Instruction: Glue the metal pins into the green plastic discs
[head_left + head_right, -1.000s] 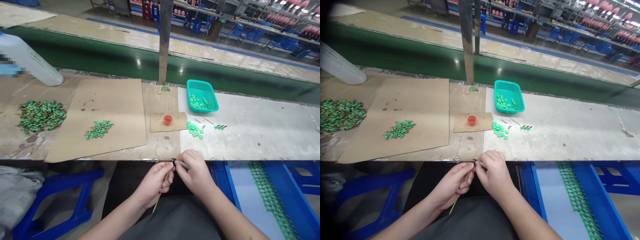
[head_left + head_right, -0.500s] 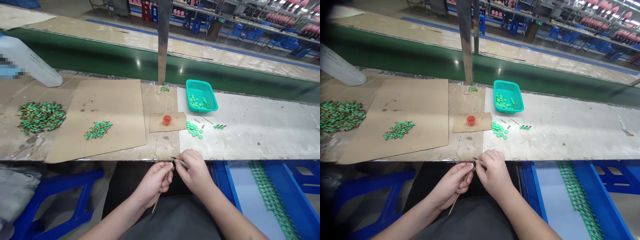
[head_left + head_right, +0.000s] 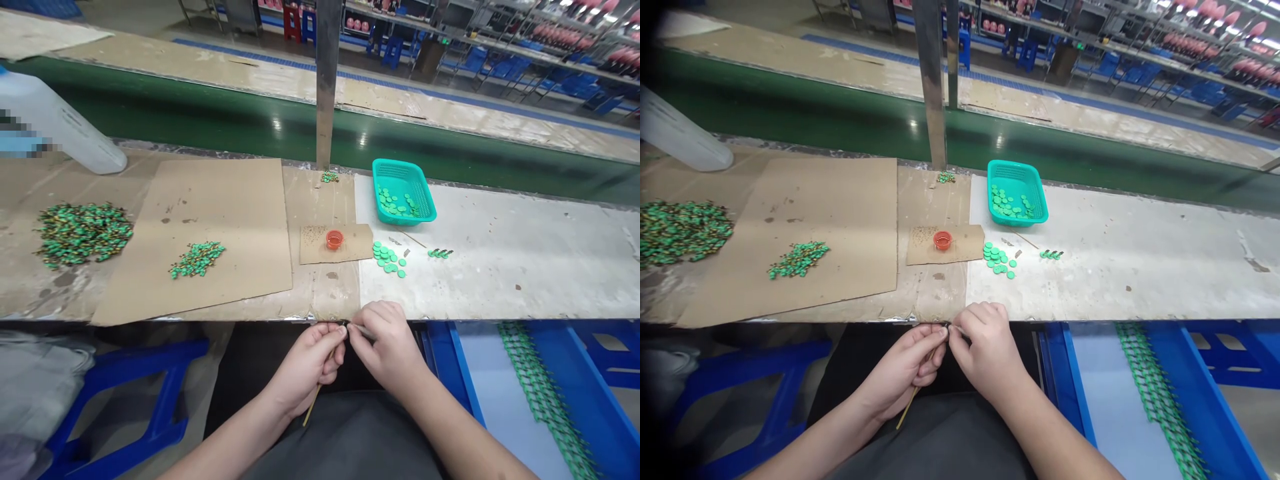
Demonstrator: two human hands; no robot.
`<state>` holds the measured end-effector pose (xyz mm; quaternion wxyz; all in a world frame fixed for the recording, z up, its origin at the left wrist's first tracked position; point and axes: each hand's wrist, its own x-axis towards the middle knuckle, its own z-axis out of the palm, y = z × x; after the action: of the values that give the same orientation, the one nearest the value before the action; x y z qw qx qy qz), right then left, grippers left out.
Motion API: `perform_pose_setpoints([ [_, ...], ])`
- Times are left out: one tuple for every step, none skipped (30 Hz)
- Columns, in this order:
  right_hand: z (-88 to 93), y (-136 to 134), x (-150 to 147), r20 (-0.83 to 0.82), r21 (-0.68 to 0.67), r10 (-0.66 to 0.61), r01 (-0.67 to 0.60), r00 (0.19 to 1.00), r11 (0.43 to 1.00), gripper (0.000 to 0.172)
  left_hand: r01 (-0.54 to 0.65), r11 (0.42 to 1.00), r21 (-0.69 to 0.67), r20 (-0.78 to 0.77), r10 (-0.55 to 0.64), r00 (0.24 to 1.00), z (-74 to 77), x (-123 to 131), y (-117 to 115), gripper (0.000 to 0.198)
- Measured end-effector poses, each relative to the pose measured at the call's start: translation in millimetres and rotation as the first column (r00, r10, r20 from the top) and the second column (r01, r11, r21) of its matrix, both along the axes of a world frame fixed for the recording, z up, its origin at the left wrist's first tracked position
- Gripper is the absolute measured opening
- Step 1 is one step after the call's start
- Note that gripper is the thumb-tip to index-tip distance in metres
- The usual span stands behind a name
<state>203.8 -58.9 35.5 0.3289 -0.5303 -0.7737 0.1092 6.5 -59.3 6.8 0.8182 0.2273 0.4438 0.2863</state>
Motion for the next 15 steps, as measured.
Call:
perform_pose_setpoints([
  [0.1,0.0,0.0,0.002,0.000,0.000,0.000,1.000,1.000,0.023,-0.001,1.000,-0.001,-0.002,0.001,1.000,-0.7,-0.1,-0.3,0.035],
  [0.2,-0.1,0.0,0.002,0.001,-0.005,0.005,1.000,1.000,0.023,-0.004,1.000,-0.001,-0.005,0.004,1.000,-1.2,-0.2,-0.5,0.034],
  [0.3,-0.1,0.0,0.002,0.001,-0.013,0.013,1.000,1.000,0.024,-0.006,1.000,-0.002,-0.007,0.006,1.000,-1.5,-0.3,-0.8,0.033],
  [0.4,-0.1,-0.1,0.001,-0.001,-0.016,0.016,1.000,1.000,0.024,-0.007,1.000,-0.002,-0.009,0.007,1.000,-1.6,-0.3,-0.9,0.033],
  [0.5,-0.2,-0.2,0.002,-0.003,-0.012,0.012,1.000,1.000,0.024,-0.007,1.000,-0.002,-0.010,0.007,1.000,-1.5,-0.4,-1.0,0.033],
  [0.5,-0.3,-0.4,0.004,-0.004,-0.005,0.005,1.000,1.000,0.024,-0.006,1.000,-0.002,-0.011,0.006,1.000,-1.2,-0.3,-1.0,0.034],
  [0.5,-0.3,-0.7,0.006,-0.006,0.001,-0.001,1.000,1.000,0.024,-0.004,1.000,-0.002,-0.011,0.004,1.000,-0.8,-0.3,-0.9,0.034],
  [0.5,-0.3,-0.9,0.008,-0.006,0.002,-0.002,1.000,1.000,0.024,-0.002,1.000,-0.002,-0.012,0.002,1.000,-0.4,-0.2,-0.7,0.034],
  [0.5,-0.3,-1.2,0.008,-0.004,-0.003,0.003,1.000,1.000,0.024,-0.001,1.000,-0.002,-0.013,0.001,1.000,0.0,-0.2,-0.4,0.034],
  [0.6,-0.2,-1.4,0.007,-0.003,-0.010,0.010,1.000,1.000,0.024,-0.002,1.000,-0.002,-0.014,0.002,1.000,0.3,-0.1,-0.1,0.034],
  [0.7,-0.1,-1.6,0.006,-0.003,-0.014,0.014,1.000,1.000,0.025,-0.003,1.000,-0.003,-0.014,0.002,1.000,0.5,-0.1,0.1,0.033],
  [0.9,-0.1,-1.7,0.006,-0.003,-0.011,0.011,1.000,1.000,0.024,-0.003,1.000,-0.004,-0.015,0.003,1.000,0.6,0.0,0.4,0.033],
  [1.0,-0.1,-1.8,0.006,-0.003,-0.005,0.005,1.000,1.000,0.024,-0.003,1.000,-0.005,-0.014,0.003,1.000,0.6,0.0,0.5,0.033],
  [1.1,-0.2,-1.9,0.007,-0.001,0.001,-0.001,1.000,1.000,0.024,-0.002,1.000,-0.005,-0.012,0.002,1.000,0.6,0.0,0.7,0.034],
  [1.2,-0.2,-1.9,0.008,0.001,0.003,-0.003,1.000,1.000,0.024,-0.001,1.000,-0.006,-0.011,0.001,1.000,0.4,-0.1,0.7,0.034],
])
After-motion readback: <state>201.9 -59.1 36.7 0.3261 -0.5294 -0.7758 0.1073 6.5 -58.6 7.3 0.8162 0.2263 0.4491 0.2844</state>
